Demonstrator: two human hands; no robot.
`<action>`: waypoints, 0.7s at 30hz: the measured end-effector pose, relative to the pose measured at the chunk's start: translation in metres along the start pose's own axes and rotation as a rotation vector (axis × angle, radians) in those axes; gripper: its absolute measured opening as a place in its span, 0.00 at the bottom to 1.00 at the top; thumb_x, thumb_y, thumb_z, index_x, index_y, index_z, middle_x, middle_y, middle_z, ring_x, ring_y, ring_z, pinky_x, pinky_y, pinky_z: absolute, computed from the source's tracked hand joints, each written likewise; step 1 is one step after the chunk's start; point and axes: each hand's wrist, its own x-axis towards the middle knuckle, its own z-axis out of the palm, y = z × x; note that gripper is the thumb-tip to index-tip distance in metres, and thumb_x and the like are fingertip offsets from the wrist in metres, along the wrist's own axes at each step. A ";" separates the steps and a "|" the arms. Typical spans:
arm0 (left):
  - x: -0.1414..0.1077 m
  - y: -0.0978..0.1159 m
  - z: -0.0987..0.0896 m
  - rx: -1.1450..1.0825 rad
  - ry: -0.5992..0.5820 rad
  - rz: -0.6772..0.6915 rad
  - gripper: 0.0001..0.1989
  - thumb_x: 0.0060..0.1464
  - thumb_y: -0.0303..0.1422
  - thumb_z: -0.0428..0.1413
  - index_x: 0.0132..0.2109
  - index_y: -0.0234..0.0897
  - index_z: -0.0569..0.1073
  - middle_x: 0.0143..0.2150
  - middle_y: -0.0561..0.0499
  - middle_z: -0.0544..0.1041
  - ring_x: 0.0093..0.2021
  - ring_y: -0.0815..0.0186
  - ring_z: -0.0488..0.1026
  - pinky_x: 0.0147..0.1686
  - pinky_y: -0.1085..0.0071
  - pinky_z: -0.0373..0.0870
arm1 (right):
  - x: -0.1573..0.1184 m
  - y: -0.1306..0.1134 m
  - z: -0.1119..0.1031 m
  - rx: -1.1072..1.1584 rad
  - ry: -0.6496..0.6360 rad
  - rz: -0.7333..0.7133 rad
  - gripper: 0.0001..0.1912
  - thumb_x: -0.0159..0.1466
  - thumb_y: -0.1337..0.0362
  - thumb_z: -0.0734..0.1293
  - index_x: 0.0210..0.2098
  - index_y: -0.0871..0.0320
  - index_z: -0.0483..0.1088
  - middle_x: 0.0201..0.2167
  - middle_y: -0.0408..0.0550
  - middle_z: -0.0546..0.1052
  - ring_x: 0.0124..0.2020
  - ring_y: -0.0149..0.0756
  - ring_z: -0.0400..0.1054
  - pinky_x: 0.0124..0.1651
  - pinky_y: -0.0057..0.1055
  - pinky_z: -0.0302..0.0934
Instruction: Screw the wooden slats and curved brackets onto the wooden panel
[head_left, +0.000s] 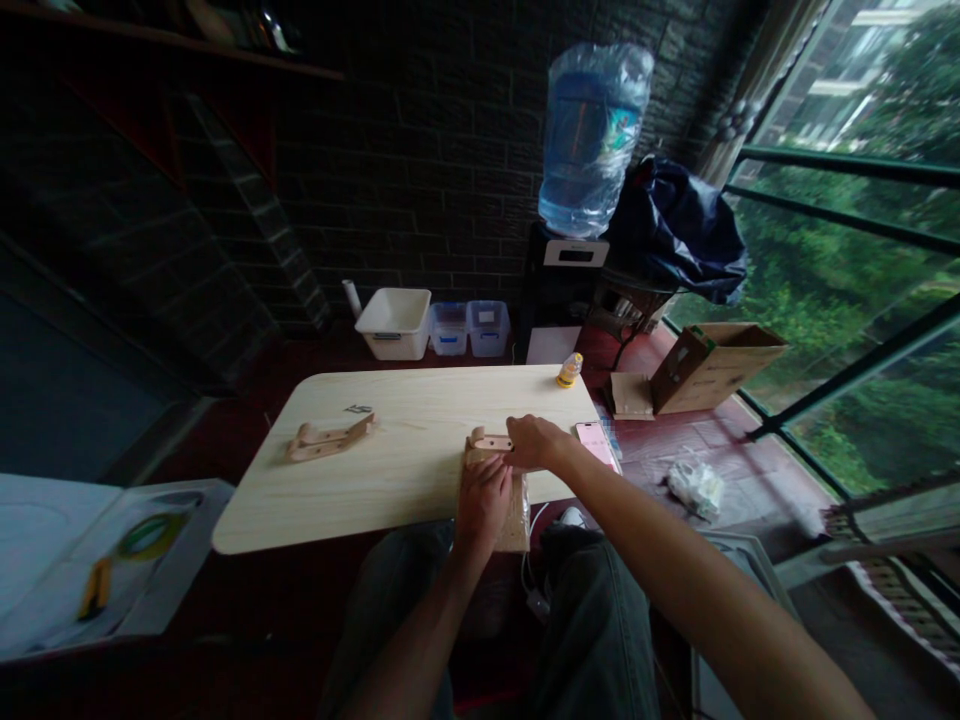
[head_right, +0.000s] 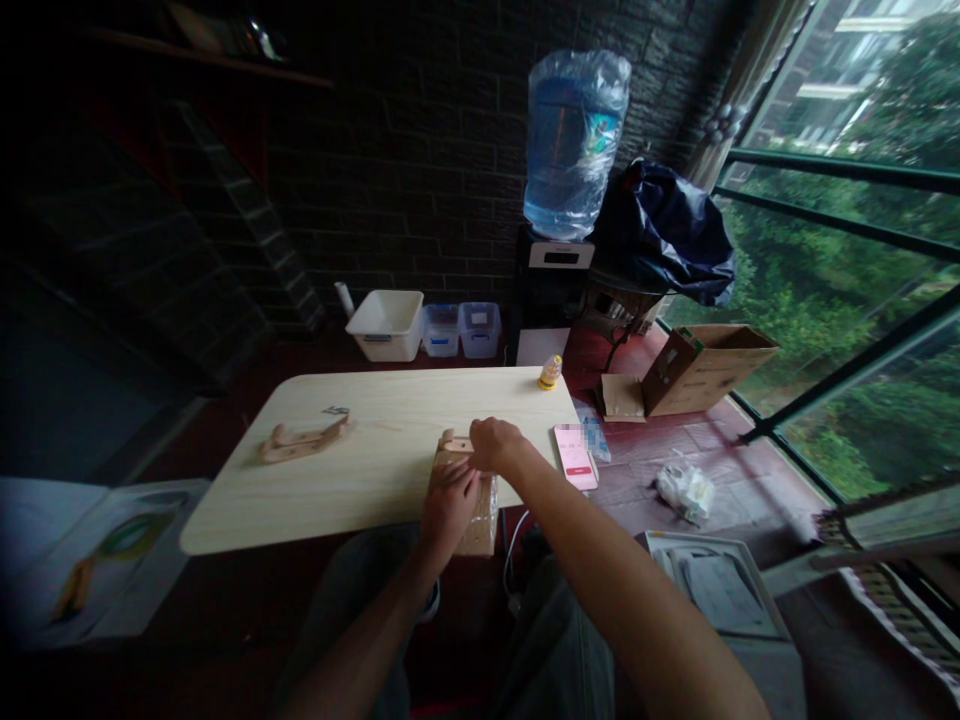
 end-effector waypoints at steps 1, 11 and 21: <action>0.000 0.000 0.000 -0.011 0.006 -0.010 0.10 0.65 0.28 0.54 0.48 0.40 0.79 0.49 0.44 0.82 0.53 0.57 0.78 0.54 0.55 0.77 | 0.000 0.001 -0.002 -0.001 -0.009 -0.021 0.27 0.64 0.57 0.70 0.58 0.67 0.68 0.50 0.68 0.79 0.49 0.51 0.78 0.45 0.38 0.72; -0.001 -0.001 0.001 -0.034 -0.005 -0.020 0.10 0.66 0.28 0.54 0.49 0.38 0.78 0.49 0.44 0.82 0.53 0.58 0.78 0.55 0.56 0.76 | 0.017 0.012 0.006 -0.038 -0.059 -0.098 0.20 0.67 0.57 0.67 0.51 0.66 0.76 0.49 0.65 0.81 0.51 0.50 0.77 0.49 0.37 0.70; -0.001 -0.002 0.003 -0.043 0.000 -0.021 0.09 0.66 0.29 0.54 0.48 0.37 0.79 0.49 0.43 0.82 0.53 0.58 0.79 0.56 0.55 0.76 | 0.003 0.009 -0.008 0.024 -0.092 -0.098 0.22 0.64 0.59 0.68 0.56 0.63 0.73 0.49 0.63 0.81 0.48 0.50 0.78 0.44 0.35 0.72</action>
